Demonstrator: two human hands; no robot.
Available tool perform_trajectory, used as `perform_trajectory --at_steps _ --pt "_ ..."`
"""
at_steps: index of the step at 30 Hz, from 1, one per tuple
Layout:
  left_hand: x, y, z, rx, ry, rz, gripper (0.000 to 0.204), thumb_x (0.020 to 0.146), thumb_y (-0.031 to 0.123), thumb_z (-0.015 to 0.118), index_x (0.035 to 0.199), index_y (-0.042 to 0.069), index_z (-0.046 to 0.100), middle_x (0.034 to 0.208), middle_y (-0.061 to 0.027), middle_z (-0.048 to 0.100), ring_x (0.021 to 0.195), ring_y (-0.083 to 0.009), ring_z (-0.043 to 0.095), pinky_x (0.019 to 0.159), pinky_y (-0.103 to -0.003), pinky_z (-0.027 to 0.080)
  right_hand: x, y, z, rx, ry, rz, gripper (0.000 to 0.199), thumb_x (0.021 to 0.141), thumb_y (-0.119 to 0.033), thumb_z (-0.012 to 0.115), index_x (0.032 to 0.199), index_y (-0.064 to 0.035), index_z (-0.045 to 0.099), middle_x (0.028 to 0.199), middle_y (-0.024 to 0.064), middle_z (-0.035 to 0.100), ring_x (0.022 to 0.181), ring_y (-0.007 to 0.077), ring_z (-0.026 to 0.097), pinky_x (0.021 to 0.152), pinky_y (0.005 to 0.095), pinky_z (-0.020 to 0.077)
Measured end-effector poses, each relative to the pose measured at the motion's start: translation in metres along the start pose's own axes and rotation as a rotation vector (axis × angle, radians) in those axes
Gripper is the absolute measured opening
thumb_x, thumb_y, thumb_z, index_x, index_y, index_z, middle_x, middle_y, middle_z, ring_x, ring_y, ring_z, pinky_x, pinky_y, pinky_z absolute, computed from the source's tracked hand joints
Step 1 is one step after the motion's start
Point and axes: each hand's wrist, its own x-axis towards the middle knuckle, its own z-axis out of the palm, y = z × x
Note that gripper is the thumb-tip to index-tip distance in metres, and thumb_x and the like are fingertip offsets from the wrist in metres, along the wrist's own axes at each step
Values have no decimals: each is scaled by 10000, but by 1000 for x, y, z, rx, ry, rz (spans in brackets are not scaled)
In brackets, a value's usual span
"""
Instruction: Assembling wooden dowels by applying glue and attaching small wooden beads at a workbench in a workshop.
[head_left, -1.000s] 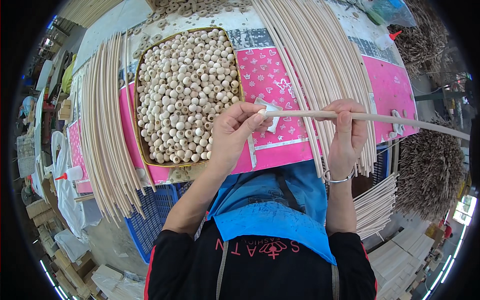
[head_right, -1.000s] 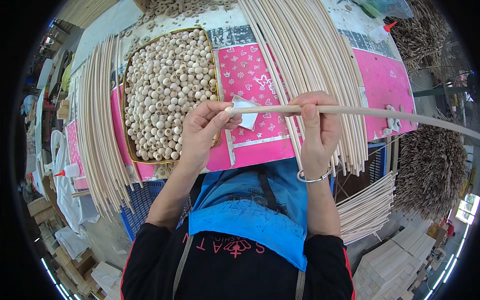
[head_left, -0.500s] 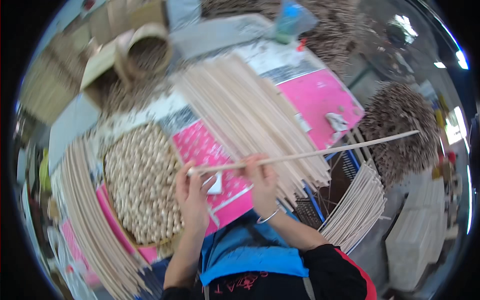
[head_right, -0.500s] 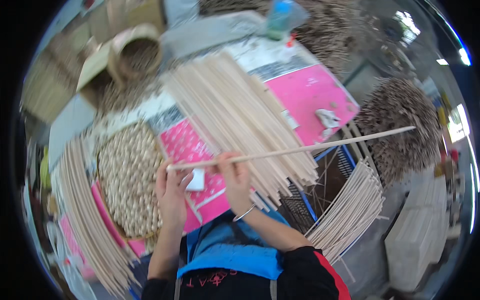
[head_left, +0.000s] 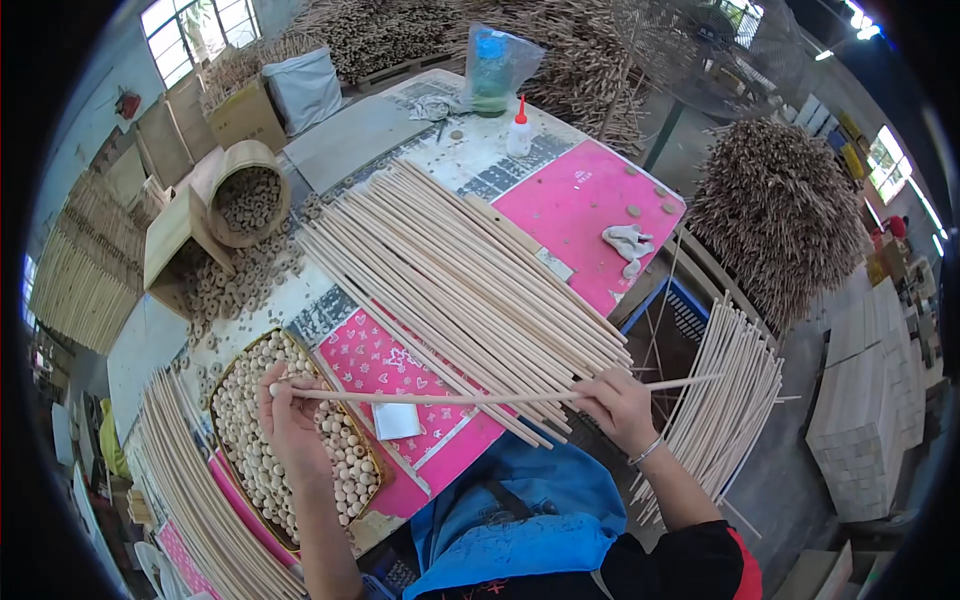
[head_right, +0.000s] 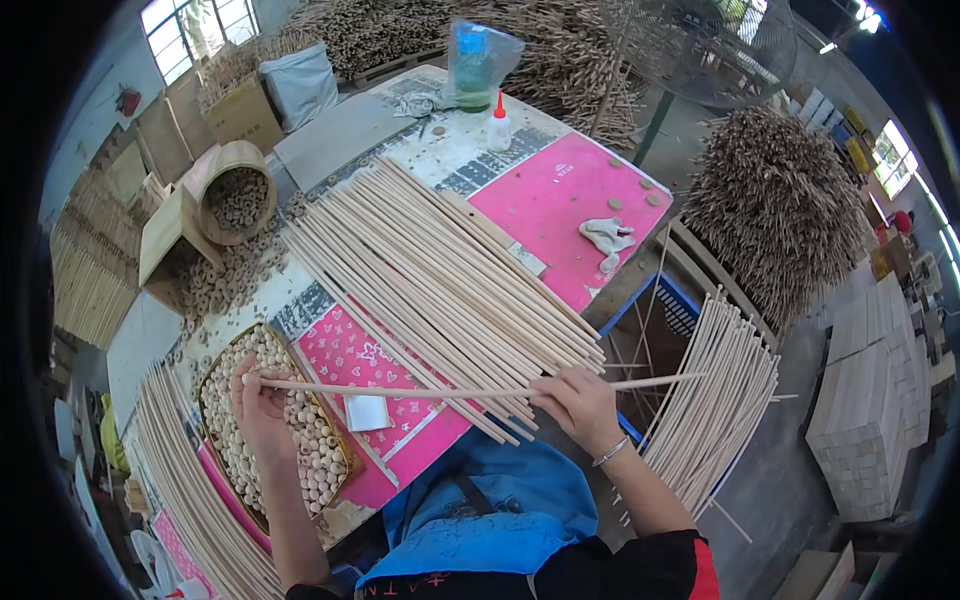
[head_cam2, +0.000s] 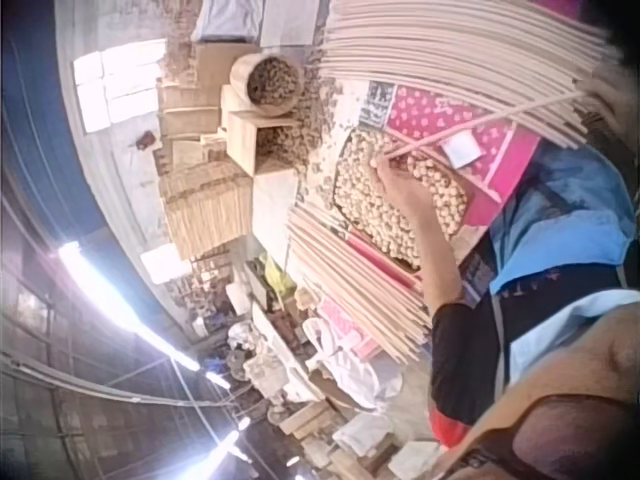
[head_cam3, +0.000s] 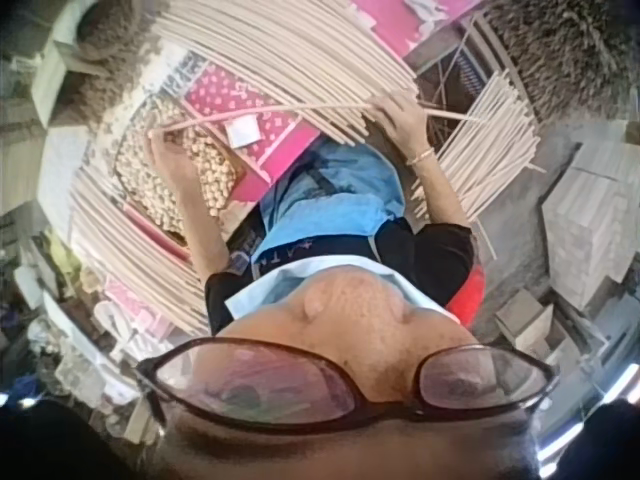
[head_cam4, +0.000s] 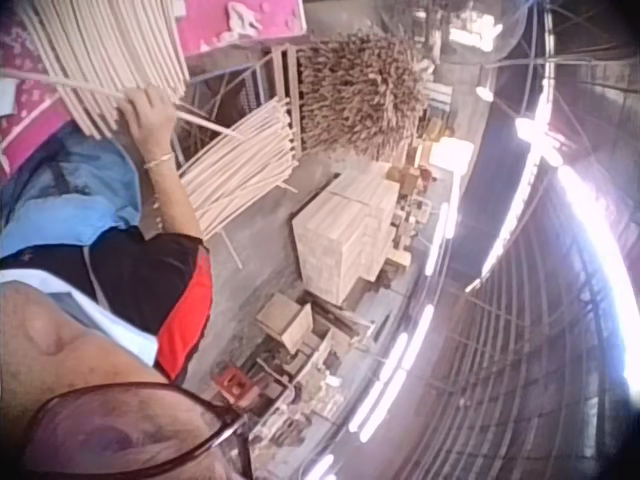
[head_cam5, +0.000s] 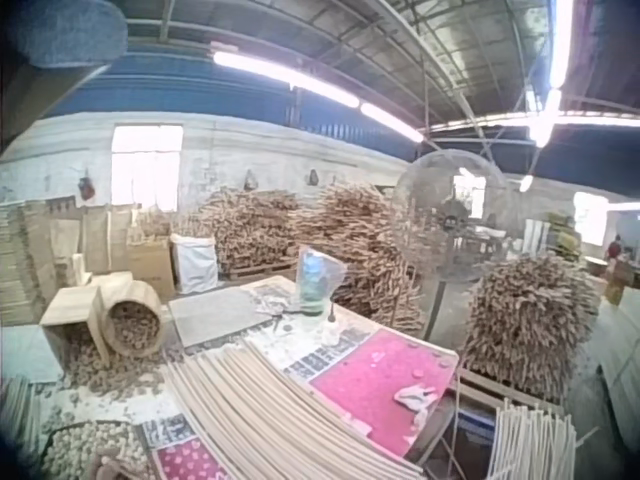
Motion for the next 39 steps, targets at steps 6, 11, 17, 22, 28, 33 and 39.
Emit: perform_trajectory --at_steps 6,11,17,22,28,33,39 --pt "20 7 73 -68 -52 102 198 1090 189 397 992 52 501 766 -18 467 715 -141 511 1108 -480 413 -41 6 11 192 -7 224 119 855 -156 725 928 -64 704 759 95 614 657 283 621 589 366 485" --pt "18 11 124 43 -318 90 365 1084 188 414 1399 4 420 910 -76 597 887 -183 619 1088 -428 444 -85 23 16 443 2 421 107 916 -145 660 922 -41 686 785 113 639 698 293 641 623 352 490" --pt "-21 -46 167 214 -586 -268 519 1061 198 472 1534 48 319 1128 -140 682 1021 -206 670 963 -347 523 -200 132 4 289 744 1121 244 1033 -220 544 1026 -13 674 810 30 637 741 101 558 663 287 459" --pt "-48 -58 131 292 -500 -396 437 1054 141 472 1469 12 433 1069 -100 675 973 -165 664 915 -301 533 -335 226 -10 -307 687 1422 366 1016 -318 532 1193 -27 664 909 179 677 856 276 653 795 397 496" --pt "-54 -60 93 263 -317 -437 383 1033 124 511 1399 10 516 1014 -86 690 949 -145 640 887 -294 511 -303 279 -63 -810 391 1182 457 920 -90 633 1362 -2 566 1207 212 635 1044 340 644 922 395 505" --pt "-67 -51 58 199 -211 -423 366 1041 131 501 1379 -10 515 1020 -78 672 923 -138 628 878 -287 509 -48 120 -14 118 448 495 178 955 -49 608 1110 5 675 1108 109 687 1016 192 648 870 291 502" --pt "-73 -32 16 174 -112 -352 345 1044 120 492 1359 -6 551 1016 -75 669 919 -140 634 870 -288 515 11 32 76 -40 -123 195 214 828 -205 731 983 -63 689 924 117 635 893 327 619 772 428 493"
